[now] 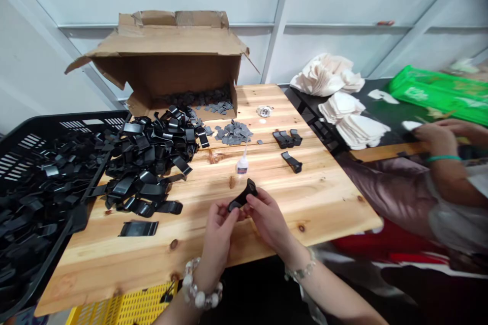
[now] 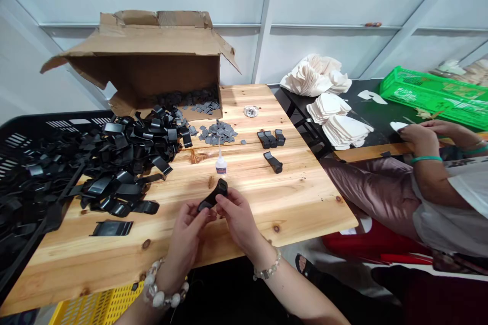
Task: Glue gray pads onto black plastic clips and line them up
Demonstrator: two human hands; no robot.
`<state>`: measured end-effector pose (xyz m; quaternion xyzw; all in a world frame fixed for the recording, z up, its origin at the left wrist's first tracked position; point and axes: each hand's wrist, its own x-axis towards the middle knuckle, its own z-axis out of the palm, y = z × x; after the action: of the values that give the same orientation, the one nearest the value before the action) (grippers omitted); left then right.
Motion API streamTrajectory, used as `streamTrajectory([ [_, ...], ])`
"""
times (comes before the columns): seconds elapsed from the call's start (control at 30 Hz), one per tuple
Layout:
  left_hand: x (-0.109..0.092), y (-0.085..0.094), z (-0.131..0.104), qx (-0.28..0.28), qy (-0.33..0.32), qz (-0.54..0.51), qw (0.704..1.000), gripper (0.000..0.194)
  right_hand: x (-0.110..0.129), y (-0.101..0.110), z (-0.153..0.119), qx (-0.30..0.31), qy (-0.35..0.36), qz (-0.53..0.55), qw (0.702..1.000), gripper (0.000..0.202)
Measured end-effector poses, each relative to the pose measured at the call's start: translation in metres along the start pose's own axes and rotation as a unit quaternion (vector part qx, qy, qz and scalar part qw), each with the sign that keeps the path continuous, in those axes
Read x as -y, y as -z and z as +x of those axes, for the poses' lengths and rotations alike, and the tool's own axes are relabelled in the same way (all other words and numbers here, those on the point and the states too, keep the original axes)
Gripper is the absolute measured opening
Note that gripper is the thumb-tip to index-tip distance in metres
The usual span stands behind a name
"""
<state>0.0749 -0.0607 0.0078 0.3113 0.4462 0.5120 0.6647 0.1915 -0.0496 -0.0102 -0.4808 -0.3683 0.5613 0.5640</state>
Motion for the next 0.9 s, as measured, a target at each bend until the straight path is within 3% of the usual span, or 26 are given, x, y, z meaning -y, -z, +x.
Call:
streamTrajectory([
  [0.1,0.009,0.005,-0.009,0.035,0.027,0.032,0.999,0.028,0.020,0.031,0.010,-0.067,0.021,-0.021,0.997,0.027],
  [0.23,0.010,0.024,-0.018,0.049,0.015,0.116,0.992,0.022,0.061,0.108,0.048,-0.169,0.057,-0.098,0.979,0.023],
  [0.33,0.009,0.035,-0.022,0.050,0.001,0.155,0.987,0.018,0.078,0.164,0.083,-0.219,0.036,-0.176,0.959,0.016],
  [0.4,0.010,0.039,-0.023,0.052,0.001,0.154,0.987,0.017,0.077,0.186,0.102,-0.223,-0.004,-0.221,0.950,0.018],
  [0.6,0.015,0.044,-0.022,0.057,0.010,0.121,0.991,0.015,0.056,0.202,0.126,-0.217,-0.078,-0.313,0.921,0.033],
  [0.9,0.008,0.048,-0.013,0.119,0.037,0.165,0.978,0.021,0.044,0.217,0.131,-0.191,-0.067,-0.397,0.895,0.033],
])
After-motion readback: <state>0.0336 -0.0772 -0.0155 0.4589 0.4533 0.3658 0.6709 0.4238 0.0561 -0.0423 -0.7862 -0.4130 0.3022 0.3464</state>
